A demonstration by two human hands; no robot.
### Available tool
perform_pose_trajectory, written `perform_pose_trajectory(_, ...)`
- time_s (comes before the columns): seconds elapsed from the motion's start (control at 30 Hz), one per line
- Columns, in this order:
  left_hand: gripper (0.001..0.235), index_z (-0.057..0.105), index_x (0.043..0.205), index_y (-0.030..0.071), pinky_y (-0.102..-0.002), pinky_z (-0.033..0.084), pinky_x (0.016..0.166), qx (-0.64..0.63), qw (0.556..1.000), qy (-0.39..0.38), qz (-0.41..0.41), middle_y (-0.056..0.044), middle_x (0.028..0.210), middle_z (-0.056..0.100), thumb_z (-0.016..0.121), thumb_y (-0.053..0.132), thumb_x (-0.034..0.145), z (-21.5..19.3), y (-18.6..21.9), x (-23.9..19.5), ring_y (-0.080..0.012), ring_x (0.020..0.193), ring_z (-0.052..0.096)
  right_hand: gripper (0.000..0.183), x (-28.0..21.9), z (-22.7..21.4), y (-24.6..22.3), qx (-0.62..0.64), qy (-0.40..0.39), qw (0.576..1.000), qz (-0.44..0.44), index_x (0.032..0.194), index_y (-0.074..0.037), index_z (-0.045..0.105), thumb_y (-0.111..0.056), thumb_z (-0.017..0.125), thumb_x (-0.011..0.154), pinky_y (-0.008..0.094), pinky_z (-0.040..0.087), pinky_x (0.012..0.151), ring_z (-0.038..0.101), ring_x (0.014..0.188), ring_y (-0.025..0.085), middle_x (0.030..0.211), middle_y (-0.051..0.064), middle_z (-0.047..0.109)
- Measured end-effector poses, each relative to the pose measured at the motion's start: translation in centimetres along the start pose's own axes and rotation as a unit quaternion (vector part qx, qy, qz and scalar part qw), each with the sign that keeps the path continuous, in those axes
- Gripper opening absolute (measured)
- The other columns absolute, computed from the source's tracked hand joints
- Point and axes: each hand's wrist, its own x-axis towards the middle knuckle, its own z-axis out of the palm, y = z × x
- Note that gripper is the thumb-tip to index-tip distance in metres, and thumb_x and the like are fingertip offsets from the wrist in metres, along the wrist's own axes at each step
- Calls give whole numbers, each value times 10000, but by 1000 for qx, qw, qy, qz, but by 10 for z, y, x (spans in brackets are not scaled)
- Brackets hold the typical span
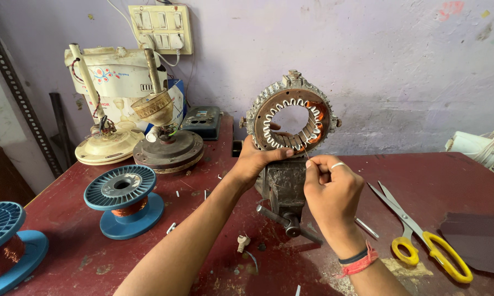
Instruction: The person winds copper wire into the slots of a motor stator held in a bench vise. They use a screwdriver to push the wire into place and insert white plastic spacers between the windings. The person rotates the stator to access different slots and continues winding until the visible slots are filled.
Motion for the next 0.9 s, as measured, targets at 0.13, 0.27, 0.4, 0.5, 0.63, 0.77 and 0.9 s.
perform_pose_trajectory(0.13,621,587,1231,-52,-350,620,863,1,1000,-2,-1,-142,1017,747,885,76,701,0,-2,1,-193,900,737,34,1,-5,3,3,-10,1000,3,842,4,726,-12,737,871,259,441,477,607,490,102,656,67,700)
perform_pose_trajectory(0.27,641,553,1221,-31,-369,634,835,-7,1000,13,-20,-145,994,740,882,68,680,-1,-3,1,-203,877,742,38,3,-9,6,0,-18,1000,-2,823,0,720,-1,726,861,253,441,464,622,484,98,638,61,699)
perform_pose_trajectory(0.4,641,549,1227,-38,-362,630,850,-2,1000,14,-16,-147,994,744,880,57,686,-1,-5,2,-200,885,745,63,2,-10,8,1,-30,999,18,790,2,708,-11,722,850,258,438,465,614,463,100,590,62,677)
perform_pose_trajectory(0.5,637,541,1232,-40,-353,629,869,-7,1000,10,-12,-148,982,751,869,44,693,-3,-8,3,-197,895,753,32,4,-11,8,7,-53,998,27,784,-3,714,-9,703,814,259,442,467,605,458,96,573,56,667)
perform_pose_trajectory(0.63,617,541,1233,-40,-343,621,858,-6,1000,5,-1,-143,969,752,852,27,704,-4,-11,3,-191,884,745,40,5,-13,11,4,-85,996,29,754,-14,719,-15,706,792,255,427,451,599,450,86,562,44,666)
perform_pose_trajectory(0.77,567,575,1216,-54,-340,617,839,4,1000,0,10,-129,977,754,842,33,724,-5,-12,3,-186,877,736,70,3,-12,22,4,-104,994,36,710,-17,706,-11,687,777,263,391,434,557,430,81,526,24,646)
perform_pose_trajectory(0.9,495,625,1178,-38,-333,608,838,1,999,-17,28,-108,1003,756,847,39,743,-5,-13,3,-175,883,729,90,7,-10,39,85,-132,982,102,870,-14,725,-88,678,890,281,387,510,535,554,111,661,45,655)
